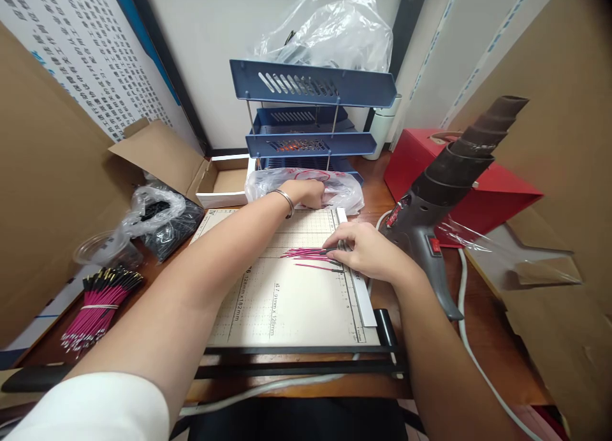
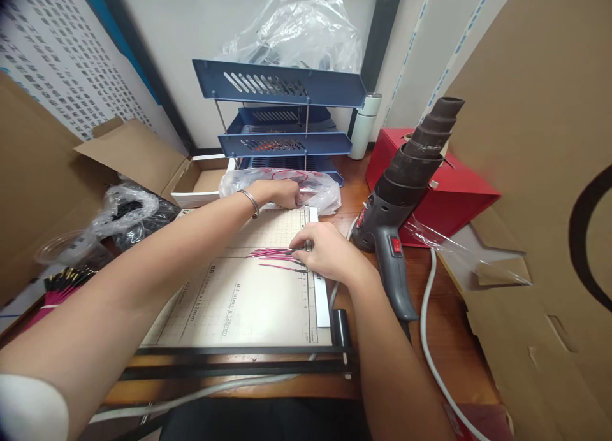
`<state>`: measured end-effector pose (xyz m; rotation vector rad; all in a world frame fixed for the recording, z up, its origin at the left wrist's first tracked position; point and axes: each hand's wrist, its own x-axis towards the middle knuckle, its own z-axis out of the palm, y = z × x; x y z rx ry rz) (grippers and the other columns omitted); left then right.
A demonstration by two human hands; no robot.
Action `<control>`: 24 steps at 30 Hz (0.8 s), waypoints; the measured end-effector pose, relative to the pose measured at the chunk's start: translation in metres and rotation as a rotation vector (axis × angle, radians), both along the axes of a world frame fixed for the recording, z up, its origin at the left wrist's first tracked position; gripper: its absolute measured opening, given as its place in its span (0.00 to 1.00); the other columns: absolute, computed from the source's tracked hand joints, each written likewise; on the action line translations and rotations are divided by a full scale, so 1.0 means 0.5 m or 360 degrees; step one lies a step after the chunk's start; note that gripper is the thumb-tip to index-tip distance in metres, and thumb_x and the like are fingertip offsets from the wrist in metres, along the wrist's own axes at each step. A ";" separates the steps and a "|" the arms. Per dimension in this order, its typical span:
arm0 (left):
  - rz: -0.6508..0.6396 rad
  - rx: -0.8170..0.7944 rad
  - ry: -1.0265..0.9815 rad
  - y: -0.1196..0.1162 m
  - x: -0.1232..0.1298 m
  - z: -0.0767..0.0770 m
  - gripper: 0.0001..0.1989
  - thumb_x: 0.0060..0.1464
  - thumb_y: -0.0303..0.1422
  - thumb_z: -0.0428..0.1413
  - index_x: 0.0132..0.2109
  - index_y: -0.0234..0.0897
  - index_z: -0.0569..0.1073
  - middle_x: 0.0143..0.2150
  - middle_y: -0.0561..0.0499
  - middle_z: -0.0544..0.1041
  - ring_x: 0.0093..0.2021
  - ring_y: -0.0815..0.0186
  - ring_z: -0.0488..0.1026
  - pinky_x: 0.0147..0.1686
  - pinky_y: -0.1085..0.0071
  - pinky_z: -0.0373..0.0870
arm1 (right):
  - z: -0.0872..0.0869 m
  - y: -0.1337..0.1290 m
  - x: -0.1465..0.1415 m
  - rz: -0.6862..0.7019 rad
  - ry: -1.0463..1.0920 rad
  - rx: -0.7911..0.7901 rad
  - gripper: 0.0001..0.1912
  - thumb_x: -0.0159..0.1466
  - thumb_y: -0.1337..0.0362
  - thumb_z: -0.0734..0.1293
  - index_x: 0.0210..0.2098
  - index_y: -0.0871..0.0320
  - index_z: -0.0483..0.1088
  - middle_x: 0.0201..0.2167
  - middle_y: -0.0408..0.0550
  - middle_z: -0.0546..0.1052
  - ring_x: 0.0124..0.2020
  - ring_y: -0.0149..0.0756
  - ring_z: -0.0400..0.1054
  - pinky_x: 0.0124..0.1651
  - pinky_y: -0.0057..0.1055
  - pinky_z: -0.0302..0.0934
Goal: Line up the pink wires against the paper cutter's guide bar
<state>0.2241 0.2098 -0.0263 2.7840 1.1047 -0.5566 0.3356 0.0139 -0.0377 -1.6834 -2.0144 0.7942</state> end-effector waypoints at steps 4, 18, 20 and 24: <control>-0.0040 0.0022 -0.0072 0.001 -0.006 -0.006 0.18 0.69 0.46 0.61 0.50 0.34 0.80 0.49 0.45 0.82 0.49 0.59 0.80 0.54 0.57 0.77 | -0.001 0.002 0.001 0.0022 -0.0003 0.0027 0.08 0.66 0.69 0.73 0.43 0.60 0.85 0.43 0.47 0.83 0.45 0.33 0.74 0.54 0.31 0.64; -0.0184 0.0192 -0.0544 0.016 -0.050 -0.019 0.18 0.68 0.39 0.54 0.46 0.34 0.85 0.45 0.40 0.86 0.42 0.58 0.79 0.43 0.66 0.66 | -0.010 0.006 0.010 0.0024 0.0027 0.0092 0.06 0.67 0.68 0.73 0.40 0.59 0.85 0.41 0.46 0.84 0.43 0.33 0.74 0.50 0.31 0.63; -0.0181 0.0195 -0.0608 0.017 -0.058 -0.025 0.16 0.68 0.37 0.54 0.46 0.32 0.85 0.46 0.39 0.86 0.42 0.57 0.79 0.42 0.66 0.65 | -0.007 0.005 0.008 0.0017 0.0024 0.0075 0.06 0.67 0.68 0.73 0.40 0.60 0.85 0.40 0.46 0.83 0.42 0.32 0.74 0.50 0.31 0.63; -0.0161 0.0222 -0.0772 0.013 -0.078 -0.030 0.17 0.70 0.32 0.51 0.50 0.31 0.84 0.49 0.38 0.86 0.43 0.59 0.79 0.42 0.67 0.65 | -0.002 0.003 0.006 0.0010 0.0036 0.0050 0.06 0.67 0.68 0.73 0.40 0.60 0.85 0.40 0.46 0.84 0.42 0.33 0.74 0.50 0.31 0.64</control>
